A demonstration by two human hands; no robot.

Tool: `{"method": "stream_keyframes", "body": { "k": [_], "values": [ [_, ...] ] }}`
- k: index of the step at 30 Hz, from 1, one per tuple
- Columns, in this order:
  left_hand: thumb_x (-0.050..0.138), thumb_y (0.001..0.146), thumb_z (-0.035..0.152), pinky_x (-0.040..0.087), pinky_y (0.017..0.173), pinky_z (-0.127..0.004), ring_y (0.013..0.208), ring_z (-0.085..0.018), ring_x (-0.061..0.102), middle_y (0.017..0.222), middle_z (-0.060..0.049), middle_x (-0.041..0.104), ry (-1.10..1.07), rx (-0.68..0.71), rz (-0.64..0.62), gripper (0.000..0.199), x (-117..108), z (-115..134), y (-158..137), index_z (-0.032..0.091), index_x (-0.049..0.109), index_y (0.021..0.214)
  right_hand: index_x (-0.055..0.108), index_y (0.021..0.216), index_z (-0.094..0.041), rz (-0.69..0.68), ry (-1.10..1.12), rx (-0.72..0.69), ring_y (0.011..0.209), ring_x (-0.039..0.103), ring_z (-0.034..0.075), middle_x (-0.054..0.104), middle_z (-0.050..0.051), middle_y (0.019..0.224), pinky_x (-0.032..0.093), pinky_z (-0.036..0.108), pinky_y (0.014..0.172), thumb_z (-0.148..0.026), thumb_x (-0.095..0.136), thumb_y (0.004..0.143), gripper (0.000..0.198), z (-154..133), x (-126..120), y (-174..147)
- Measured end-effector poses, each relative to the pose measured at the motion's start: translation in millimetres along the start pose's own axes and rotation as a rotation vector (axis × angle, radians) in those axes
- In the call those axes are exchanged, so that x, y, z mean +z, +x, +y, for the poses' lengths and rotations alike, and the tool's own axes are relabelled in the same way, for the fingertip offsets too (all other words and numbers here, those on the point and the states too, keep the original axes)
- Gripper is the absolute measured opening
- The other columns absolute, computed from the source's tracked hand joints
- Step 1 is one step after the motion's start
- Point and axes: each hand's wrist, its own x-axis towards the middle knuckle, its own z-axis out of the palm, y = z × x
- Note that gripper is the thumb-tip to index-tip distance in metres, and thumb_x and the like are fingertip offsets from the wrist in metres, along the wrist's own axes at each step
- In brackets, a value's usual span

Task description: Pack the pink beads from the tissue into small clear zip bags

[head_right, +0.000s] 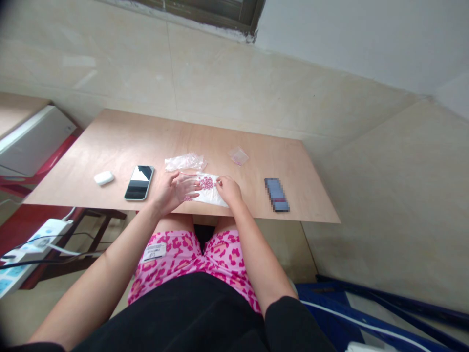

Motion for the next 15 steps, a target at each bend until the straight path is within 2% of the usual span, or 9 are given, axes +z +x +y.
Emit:
{"method": "stream_keyframes", "body": {
  "k": [5,8,11,13,15],
  "values": [
    [0.052,0.098,0.063,0.054,0.096,-0.044,0.116,-0.032,0.068,0.113,-0.014,0.077,0.047,-0.01,0.019,0.056,1.1,0.6,-0.9,0.017,0.072,0.123,0.076,0.094,-0.018,0.003,0.068,-0.006,0.096,0.068,0.023,0.077,0.01,0.102,0.049,0.03,0.088,-0.017,0.066,0.092,0.011,-0.6,-0.8,5.8],
    [0.05,0.099,0.062,0.054,0.095,-0.043,0.114,-0.031,0.068,0.113,-0.014,0.077,0.112,-0.021,0.034,0.056,1.5,-0.8,-0.7,0.017,0.071,0.124,0.075,0.09,-0.018,0.067,0.28,0.026,0.085,0.069,0.021,0.077,0.008,0.093,0.051,0.031,0.083,-0.022,0.066,0.091,0.011,-6.9,-7.1,7.2],
    [0.049,0.1,0.061,0.053,0.091,-0.04,0.108,-0.029,0.07,0.113,-0.014,0.077,0.202,-0.043,0.062,0.055,3.7,-4.0,-0.6,0.017,0.071,0.123,0.074,0.093,-0.018,0.158,0.54,0.029,0.076,0.067,0.02,0.074,0.005,0.085,0.052,0.03,0.074,-0.034,0.063,0.094,0.02,-26.1,-20.1,6.8],
    [0.049,0.1,0.061,0.053,0.088,-0.037,0.107,-0.029,0.07,0.114,-0.014,0.077,0.252,-0.052,0.084,0.055,6.2,-6.0,-1.2,0.017,0.071,0.124,0.074,0.096,-0.018,0.157,0.637,-0.04,0.072,0.065,0.019,0.073,0.004,0.083,0.051,0.029,0.068,-0.038,0.062,0.096,0.024,-45.0,-33.0,4.4],
    [0.051,0.099,0.061,0.052,0.084,-0.035,0.105,-0.028,0.07,0.114,-0.015,0.077,0.284,-0.055,0.101,0.055,8.4,-7.1,-2.0,0.017,0.072,0.124,0.075,0.1,-0.018,0.102,0.637,-0.154,0.074,0.065,0.018,0.073,0.004,0.087,0.05,0.028,0.068,-0.036,0.063,0.097,0.022,-64.1,-47.8,0.3]
  ]
}}
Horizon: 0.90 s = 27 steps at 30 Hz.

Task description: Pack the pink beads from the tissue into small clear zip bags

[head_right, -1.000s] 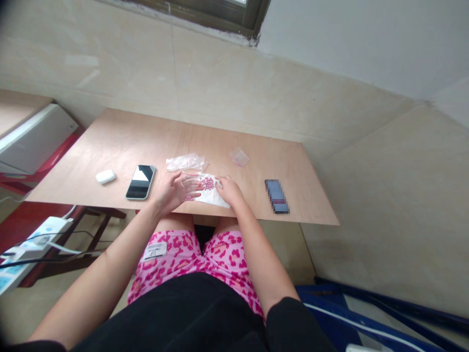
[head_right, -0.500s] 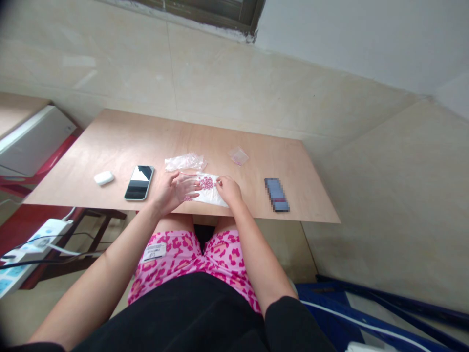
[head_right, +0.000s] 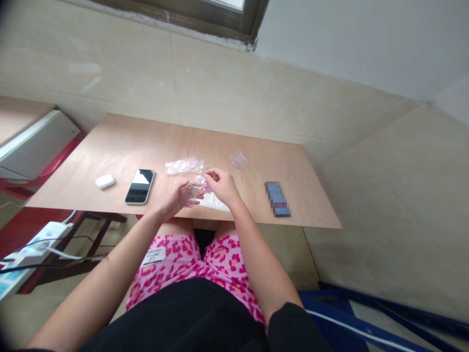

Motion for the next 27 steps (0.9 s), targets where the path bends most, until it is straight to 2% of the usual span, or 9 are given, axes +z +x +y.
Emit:
{"method": "stream_keyframes", "body": {
  "k": [3,5,10,14,18,23,27],
  "values": [
    [0.052,0.098,0.063,0.051,0.081,-0.034,0.1,-0.027,0.07,0.116,-0.015,0.076,0.023,-0.01,-0.008,0.056,0.9,-0.1,-1.0,0.017,0.072,0.124,0.078,0.107,-0.02,-0.096,-0.107,-0.104,0.078,0.066,0.017,0.074,0.005,0.095,0.051,0.029,0.074,-0.03,0.067,0.095,0.018,-26.1,-4.7,-2.4],
    [0.052,0.098,0.063,0.051,0.082,-0.035,0.099,-0.027,0.07,0.117,-0.015,0.076,0.015,-0.004,-0.021,0.057,0.3,-0.3,-1.0,0.017,0.072,0.124,0.078,0.108,-0.02,-0.091,-0.137,-0.115,0.078,0.067,0.017,0.074,0.005,0.097,0.051,0.03,0.074,-0.029,0.067,0.096,0.018,-30.8,-8.9,-5.9],
    [0.048,0.099,0.063,0.052,0.086,-0.036,0.103,-0.028,0.07,0.116,-0.014,0.076,-0.036,-0.003,-0.069,0.056,3.6,-1.8,-0.4,0.017,0.072,0.124,0.078,0.104,-0.02,-0.102,-0.089,-0.008,0.078,0.067,0.018,0.077,0.006,0.099,0.051,0.03,0.073,-0.035,0.068,0.096,0.02,-14.9,-14.1,-23.9],
    [0.05,0.099,0.063,0.053,0.094,-0.042,0.111,-0.031,0.068,0.116,-0.014,0.075,-0.08,-0.005,-0.111,0.056,12.6,-7.4,-0.7,0.017,0.072,0.121,0.076,0.101,-0.019,-0.132,0.033,0.13,0.074,0.063,0.018,0.076,0.005,0.09,0.049,0.03,0.069,-0.043,0.07,0.093,0.026,-1.7,-13.5,-44.2],
    [0.053,0.098,0.064,0.057,0.091,-0.045,0.114,-0.032,0.066,0.118,-0.015,0.074,-0.103,-0.048,-0.127,0.055,21.4,-17.7,-2.1,0.017,0.074,0.117,0.074,0.099,-0.019,-0.152,0.158,0.219,0.071,0.061,0.017,0.074,0.005,0.088,0.048,0.029,0.064,-0.048,0.07,0.092,0.031,7.0,-12.8,-61.5],
    [0.054,0.1,0.063,0.06,0.081,-0.041,0.11,-0.032,0.069,0.119,-0.015,0.074,-0.117,-0.107,-0.176,0.054,31.1,-28.1,-4.6,0.019,0.071,0.126,0.072,0.093,-0.02,-0.144,0.267,0.217,0.068,0.06,0.016,0.072,0.004,0.083,0.049,0.029,0.065,-0.053,0.068,0.094,0.034,18.0,-13.9,-78.4],
    [0.054,0.099,0.066,0.061,0.078,-0.039,0.099,-0.029,0.072,0.11,-0.016,0.074,-0.043,-0.116,-0.134,0.057,36.2,-36.9,-3.6,0.016,0.072,0.119,0.071,0.092,-0.02,-0.092,0.268,0.222,0.065,0.059,0.016,0.07,0.003,0.079,0.049,0.029,0.064,-0.055,0.068,0.093,0.036,29.3,-14.9,-89.7]
  ]
}}
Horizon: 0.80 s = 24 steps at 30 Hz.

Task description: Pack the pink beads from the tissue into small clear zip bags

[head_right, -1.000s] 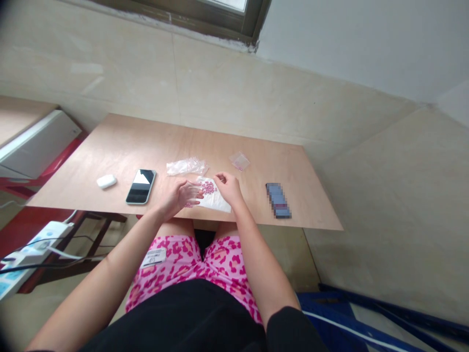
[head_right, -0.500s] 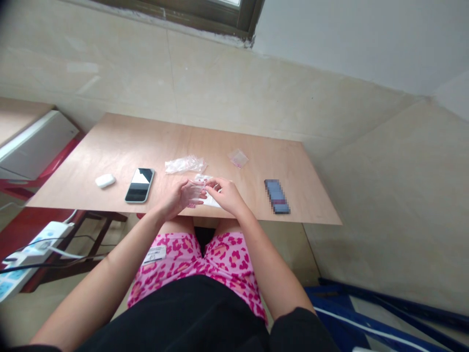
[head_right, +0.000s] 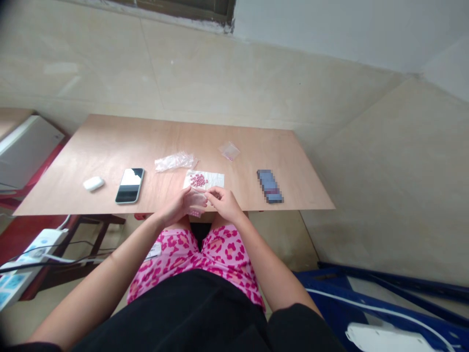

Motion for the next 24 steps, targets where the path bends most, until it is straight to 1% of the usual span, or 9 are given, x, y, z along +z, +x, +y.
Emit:
{"method": "stream_keyframes", "body": {
  "k": [2,4,7,9,11,13,16,19,24],
  "values": [
    [0.056,0.098,0.068,0.061,0.078,-0.039,0.092,-0.027,0.073,0.107,-0.016,0.074,0.067,0.037,0.065,0.058,1.5,-3.6,0.9,0.014,0.073,0.109,0.071,0.092,-0.02,0.015,0.015,0.007,0.065,0.058,0.016,0.067,0.002,0.077,0.048,0.028,0.062,-0.056,0.069,0.093,0.036,5.2,-1.6,-3.2],
    [0.063,0.096,0.065,0.062,0.08,-0.04,0.088,-0.025,0.073,0.106,-0.015,0.074,0.14,0.083,0.115,0.052,3.5,-5.2,0.0,0.014,0.072,0.104,0.07,0.091,-0.021,0.019,0.016,0.006,0.064,0.057,0.016,0.065,0.001,0.075,0.047,0.027,0.061,-0.057,0.069,0.093,0.037,8.0,-3.2,-5.6],
    [0.078,0.09,0.052,0.063,0.086,-0.043,0.09,-0.025,0.074,0.105,-0.011,0.073,0.231,0.105,0.143,0.04,7.7,-4.0,-3.9,0.016,0.07,0.104,0.07,0.089,-0.02,-0.008,-0.028,-0.022,0.066,0.056,0.015,0.065,0.001,0.077,0.046,0.027,0.062,-0.056,0.067,0.095,0.036,7.2,-5.6,-7.8],
    [0.083,0.087,0.046,0.063,0.09,-0.044,0.093,-0.024,0.074,0.102,-0.009,0.073,0.264,0.117,0.156,0.036,9.9,-2.8,-6.1,0.016,0.069,0.101,0.07,0.089,-0.02,-0.024,-0.064,-0.042,0.066,0.056,0.015,0.065,0.001,0.077,0.045,0.027,0.063,-0.053,0.066,0.097,0.034,4.5,-6.7,-8.7],
    [0.085,0.085,0.045,0.062,0.094,-0.044,0.094,-0.023,0.074,0.099,-0.008,0.073,0.278,0.134,0.149,0.036,10.8,-2.9,-6.5,0.016,0.069,0.099,0.07,0.089,-0.019,-0.026,-0.098,-0.051,0.066,0.055,0.015,0.064,0.0,0.075,0.044,0.027,0.062,-0.051,0.065,0.098,0.033,1.7,-6.9,-9.2],
    [0.086,0.084,0.045,0.062,0.095,-0.046,0.091,-0.022,0.075,0.098,-0.007,0.073,0.278,0.139,0.128,0.036,10.1,-4.1,-5.3,0.016,0.069,0.099,0.069,0.089,-0.019,-0.031,-0.13,-0.061,0.065,0.055,0.016,0.064,0.0,0.074,0.044,0.027,0.063,-0.05,0.064,0.098,0.033,-0.6,-6.5,-9.6],
    [0.087,0.082,0.046,0.063,0.093,-0.045,0.087,-0.022,0.075,0.095,-0.006,0.073,0.292,0.147,0.109,0.037,7.9,-6.8,-2.4,0.016,0.071,0.096,0.07,0.088,-0.019,-0.041,-0.153,-0.084,0.066,0.056,0.016,0.065,0.001,0.075,0.045,0.027,0.064,-0.048,0.064,0.099,0.032,-2.4,-5.7,-10.5],
    [0.088,0.082,0.046,0.062,0.092,-0.043,0.088,-0.022,0.075,0.095,-0.006,0.074,0.318,0.152,0.099,0.037,6.5,-8.6,-0.7,0.015,0.073,0.095,0.071,0.089,-0.019,-0.053,-0.155,-0.104,0.068,0.056,0.016,0.066,0.001,0.079,0.045,0.028,0.065,-0.045,0.063,0.099,0.029,-3.2,-5.3,-11.6],
    [0.087,0.081,0.047,0.062,0.092,-0.044,0.087,-0.023,0.075,0.095,-0.007,0.075,0.312,0.153,0.089,0.038,6.3,-10.0,-0.4,0.015,0.073,0.094,0.071,0.09,-0.018,-0.076,-0.162,-0.117,0.07,0.057,0.016,0.068,0.002,0.082,0.045,0.027,0.067,-0.044,0.062,0.1,0.029,-4.0,-4.5,-12.5]
  ]
}}
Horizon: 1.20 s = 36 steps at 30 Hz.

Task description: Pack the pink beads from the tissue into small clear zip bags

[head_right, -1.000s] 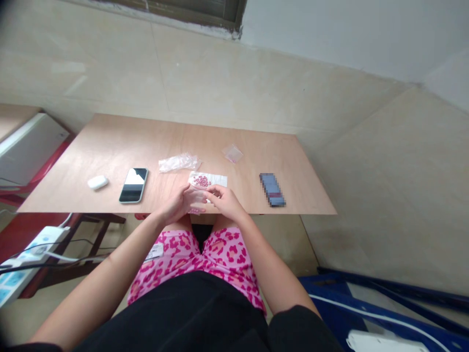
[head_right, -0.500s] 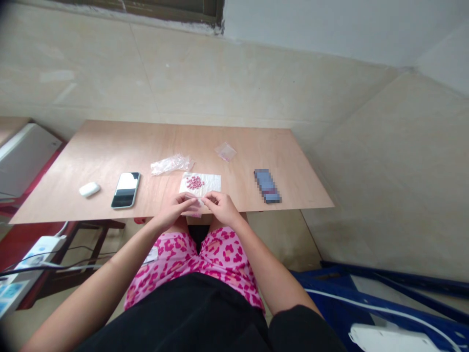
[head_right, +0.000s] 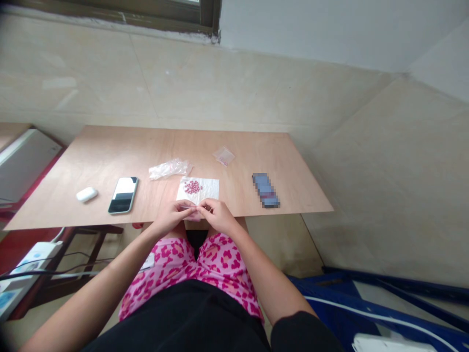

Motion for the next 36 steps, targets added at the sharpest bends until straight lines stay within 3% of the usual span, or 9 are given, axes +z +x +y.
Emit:
{"method": "stream_keyframes", "body": {
  "k": [17,36],
  "values": [
    [0.085,0.082,0.049,0.06,0.083,-0.039,0.084,-0.023,0.072,0.087,-0.006,0.075,0.117,0.082,0.06,0.035,0.4,-2.4,0.8,0.017,0.073,0.09,0.072,0.091,-0.019,0.005,0.014,0.003,0.071,0.06,0.016,0.07,0.003,0.084,0.046,0.027,0.066,-0.045,0.063,0.1,0.029,-3.5,3.1,-1.0],
    [0.082,0.084,0.046,0.06,0.08,-0.039,0.082,-0.023,0.07,0.087,-0.006,0.072,0.207,0.151,0.12,0.029,1.7,19.9,-3.1,0.019,0.073,0.088,0.07,0.088,-0.019,0.041,-0.021,-0.038,0.069,0.059,0.016,0.069,0.003,0.083,0.046,0.028,0.064,-0.044,0.063,0.1,0.028,-12.4,-0.6,2.1]
  ]
}}
